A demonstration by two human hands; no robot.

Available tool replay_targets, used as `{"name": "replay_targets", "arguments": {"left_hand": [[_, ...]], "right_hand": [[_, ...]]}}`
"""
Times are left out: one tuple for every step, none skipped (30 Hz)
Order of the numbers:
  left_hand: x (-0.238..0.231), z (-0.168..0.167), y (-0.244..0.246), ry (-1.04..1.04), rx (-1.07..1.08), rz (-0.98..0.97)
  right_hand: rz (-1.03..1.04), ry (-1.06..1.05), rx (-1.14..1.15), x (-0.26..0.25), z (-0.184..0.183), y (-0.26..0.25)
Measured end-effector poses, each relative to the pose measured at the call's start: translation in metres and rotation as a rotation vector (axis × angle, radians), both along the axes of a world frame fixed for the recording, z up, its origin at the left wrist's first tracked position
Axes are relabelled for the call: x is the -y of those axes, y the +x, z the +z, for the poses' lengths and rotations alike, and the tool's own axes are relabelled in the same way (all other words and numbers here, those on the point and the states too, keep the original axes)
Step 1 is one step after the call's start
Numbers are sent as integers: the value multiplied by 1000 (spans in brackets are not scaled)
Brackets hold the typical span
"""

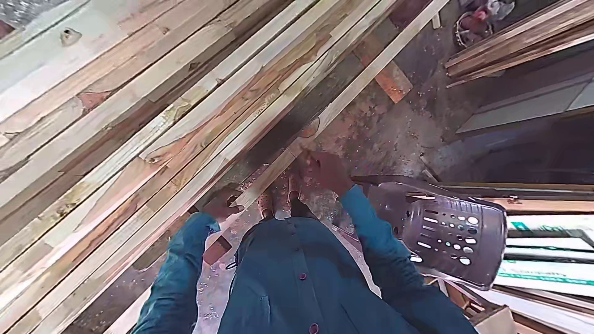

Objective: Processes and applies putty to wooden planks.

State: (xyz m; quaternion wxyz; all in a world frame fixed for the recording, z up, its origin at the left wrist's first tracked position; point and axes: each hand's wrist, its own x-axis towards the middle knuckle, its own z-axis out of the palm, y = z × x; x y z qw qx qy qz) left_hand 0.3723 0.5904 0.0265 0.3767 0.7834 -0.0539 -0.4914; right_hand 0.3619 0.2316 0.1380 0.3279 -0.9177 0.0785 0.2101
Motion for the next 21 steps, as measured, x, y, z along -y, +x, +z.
{"name": "replay_targets", "arguments": {"left_hand": [[-4, -5, 2, -18, 11, 0], [-4, -8, 4, -27, 28, -4], [-4, -11, 2, -36, 34, -8], [-3, -13, -2, -37, 38, -21], [-1, -15, -3, -19, 53, -54], [2, -15, -4, 30, 81, -99], [5, -16, -8, 102, 103, -138], [10, -17, -14, 178, 123, -135], [17, -13, -23, 271, 144, -100], [25, -5, -30, 364, 164, -66], [32, 3, -35, 447, 175, -42], [39, 9, -41, 516, 191, -28], [44, 12, -49, 565, 214, -16], [50, 14, -55, 596, 232, -6], [54, 16, -58, 611, 253, 7], [56, 17, -58, 623, 266, 12], [57, 16, -55, 627, 275, 19], [58, 16, -52, 622, 268, 32], [58, 16, -51, 620, 251, 39], [56, 16, -54, 619, 224, 40], [54, 14, -54, 614, 203, 42]], "right_hand": [[-45, -23, 64, 4, -11, 8], [-88, -56, 110, 3, -27, 13], [-128, -102, 132, -2, -47, 12], [-169, -149, 125, -13, -69, 3], [-197, -168, 88, -31, -83, -11], [-168, -222, 30, -51, -90, -27], [-125, -241, -40, -70, -87, -45], [-77, -260, -133, -85, -69, -55], [-51, -268, -210, -90, -47, -56], [-61, -266, -238, -83, -27, -49], [-93, -265, -220, -68, -14, -34], [-135, -276, -187, -48, -5, -16], [-195, -275, -152, -26, -1, 3], [-247, -277, -133, -6, -5, 19], [-280, -278, -119, 5, -10, 30], [-279, -273, -134, 2, -14, 34], [-245, -259, -142, -13, -17, 31], [-191, -257, -140, -35, -23, 22], [-153, -246, -140, -62, -30, 8], [-130, -235, -152, -88, -35, -11], [-103, -217, -208, -111, -34, -26]]}}
